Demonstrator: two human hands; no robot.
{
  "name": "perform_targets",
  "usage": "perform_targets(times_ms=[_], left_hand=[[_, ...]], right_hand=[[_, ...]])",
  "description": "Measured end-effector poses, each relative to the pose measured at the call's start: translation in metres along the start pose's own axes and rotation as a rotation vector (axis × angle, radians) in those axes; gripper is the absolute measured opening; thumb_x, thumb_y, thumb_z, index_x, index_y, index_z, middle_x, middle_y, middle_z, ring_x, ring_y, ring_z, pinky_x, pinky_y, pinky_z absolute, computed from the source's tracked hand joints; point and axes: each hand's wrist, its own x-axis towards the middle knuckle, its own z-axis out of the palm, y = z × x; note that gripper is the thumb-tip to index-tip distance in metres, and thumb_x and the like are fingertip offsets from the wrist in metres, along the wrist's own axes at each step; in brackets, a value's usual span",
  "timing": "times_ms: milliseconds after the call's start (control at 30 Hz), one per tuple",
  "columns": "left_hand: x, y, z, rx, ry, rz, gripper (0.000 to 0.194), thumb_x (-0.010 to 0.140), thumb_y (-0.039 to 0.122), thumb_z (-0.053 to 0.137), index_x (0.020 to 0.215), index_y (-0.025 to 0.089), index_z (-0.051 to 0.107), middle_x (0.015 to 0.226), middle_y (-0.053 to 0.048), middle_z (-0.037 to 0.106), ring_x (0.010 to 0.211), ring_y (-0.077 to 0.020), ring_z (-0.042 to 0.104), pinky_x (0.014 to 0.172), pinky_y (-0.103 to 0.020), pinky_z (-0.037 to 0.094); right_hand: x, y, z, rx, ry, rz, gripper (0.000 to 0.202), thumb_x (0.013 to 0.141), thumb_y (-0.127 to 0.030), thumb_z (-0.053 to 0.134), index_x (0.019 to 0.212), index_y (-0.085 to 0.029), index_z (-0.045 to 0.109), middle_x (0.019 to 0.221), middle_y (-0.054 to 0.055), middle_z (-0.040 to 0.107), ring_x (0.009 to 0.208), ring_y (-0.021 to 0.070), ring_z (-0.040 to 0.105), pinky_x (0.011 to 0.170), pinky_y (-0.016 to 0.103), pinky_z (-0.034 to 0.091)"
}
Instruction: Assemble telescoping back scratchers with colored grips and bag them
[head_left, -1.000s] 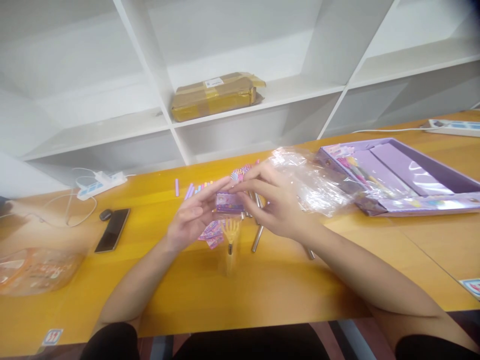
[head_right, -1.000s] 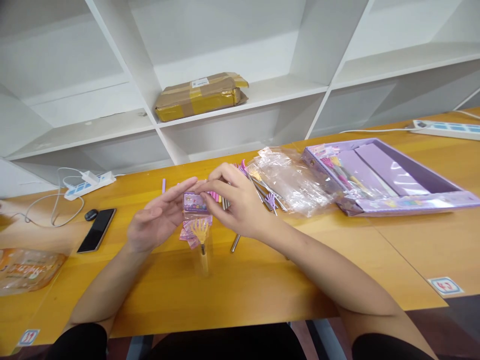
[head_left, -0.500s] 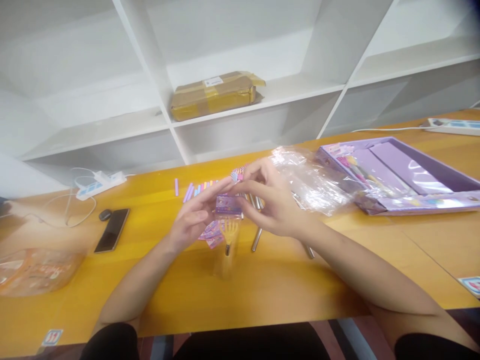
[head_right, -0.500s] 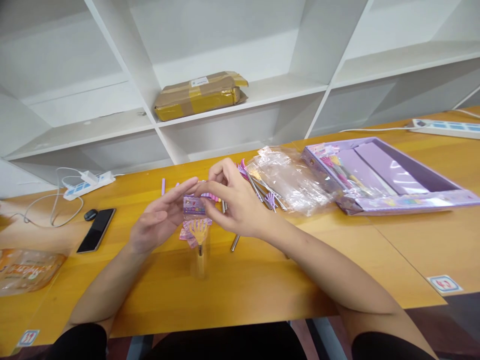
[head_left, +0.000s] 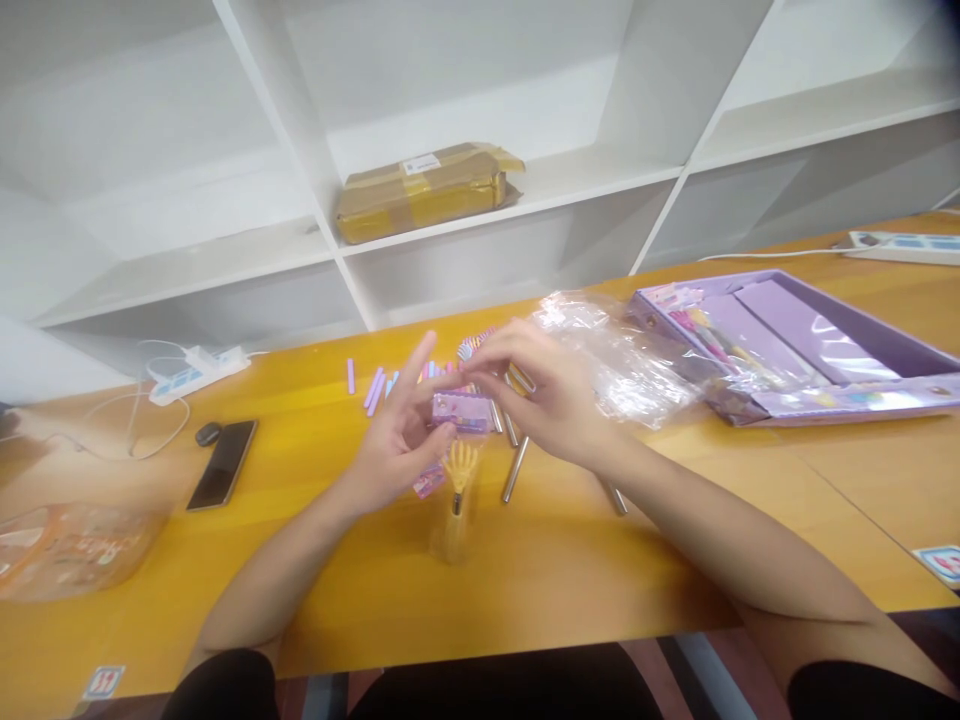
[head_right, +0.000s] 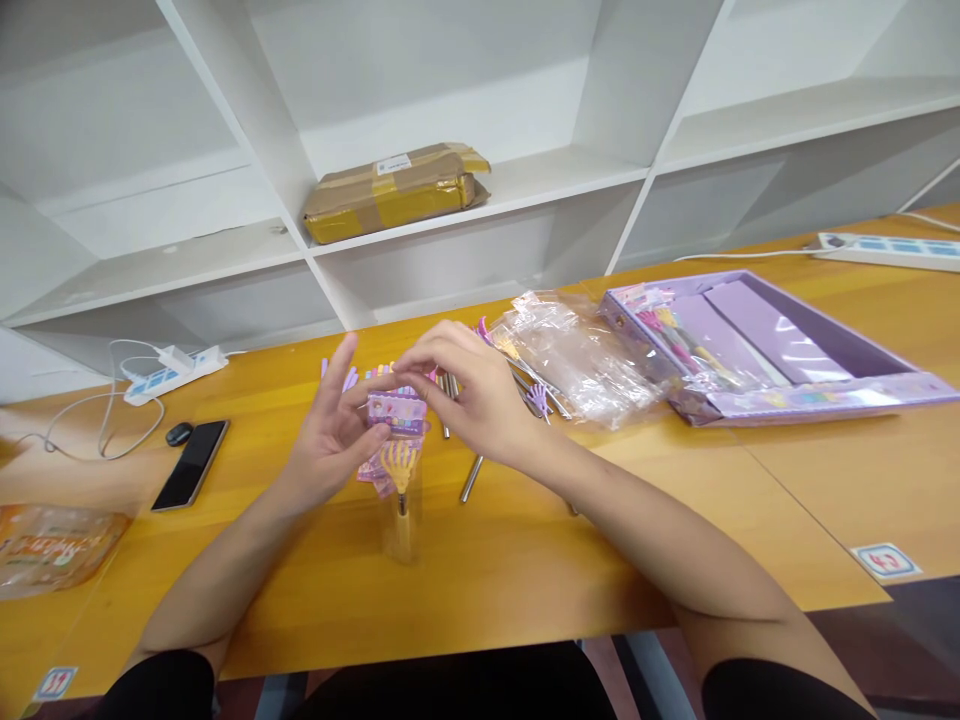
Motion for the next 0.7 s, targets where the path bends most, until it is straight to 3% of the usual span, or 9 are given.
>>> perform_targets(times_ms=[100,167,233,300,467,700], left_hand=[[0.001,-0.001,0.002,-0.014,0.016,-0.088,0.088,0.103,0.03,0.069,0.172,0.044,0.016,0.157,-0.012,0.061,0.128,-0.0249,0.071,0.102,-0.041,0.063],[0.002,-0.002,0.001,0.03,-0.007,-0.19,0.073,0.103,0.032,0.068,0.168,0.034,0.034,0.144,-0.012,0.07,0.126,-0.0256,0.072,0.102,-0.038,0.061],[0.005,-0.004,-0.001,0.106,-0.036,-0.268,0.051,0.103,0.035,0.068,0.152,0.025,0.059,0.131,-0.012,0.077,0.122,-0.0265,0.074,0.102,-0.037,0.059],[0.007,-0.006,-0.002,0.14,-0.034,-0.3,0.037,0.103,0.039,0.067,0.135,0.021,0.072,0.123,-0.012,0.08,0.119,-0.0268,0.075,0.102,-0.037,0.058],[0.012,-0.006,-0.003,0.099,0.035,-0.293,0.037,0.101,0.043,0.069,0.13,0.02,0.074,0.11,-0.009,0.08,0.101,-0.0222,0.076,0.09,-0.032,0.057],[0.01,-0.008,-0.004,0.082,0.127,-0.329,0.036,0.093,0.05,0.077,0.111,0.019,0.076,0.078,-0.003,0.071,0.075,-0.0181,0.067,0.07,-0.028,0.053]], right_hand=[[0.0,-0.001,0.0,-0.026,0.049,0.007,0.013,0.102,-0.015,0.068,0.105,-0.027,0.073,0.097,0.002,0.073,0.091,0.0184,0.068,0.082,0.037,0.053],[0.0,-0.001,0.0,-0.045,0.085,0.014,0.012,0.101,-0.016,0.07,0.104,-0.027,0.073,0.097,0.002,0.074,0.09,0.0187,0.068,0.083,0.037,0.053],[0.0,-0.001,0.0,-0.074,0.115,0.018,0.012,0.1,-0.016,0.071,0.105,-0.027,0.074,0.096,0.002,0.075,0.09,0.0192,0.068,0.083,0.038,0.053],[0.0,-0.001,-0.001,-0.1,0.098,-0.008,0.013,0.1,-0.016,0.07,0.106,-0.027,0.074,0.097,0.002,0.075,0.09,0.0194,0.068,0.083,0.038,0.053],[0.0,-0.003,-0.003,-0.215,-0.016,-0.175,0.015,0.101,-0.014,0.067,0.111,-0.024,0.072,0.091,0.003,0.071,0.084,0.0188,0.065,0.077,0.036,0.049],[-0.009,0.004,0.005,-0.477,-0.048,-0.369,0.016,0.1,-0.017,0.07,0.116,-0.023,0.067,0.095,0.005,0.072,0.081,0.0196,0.059,0.073,0.037,0.044]])
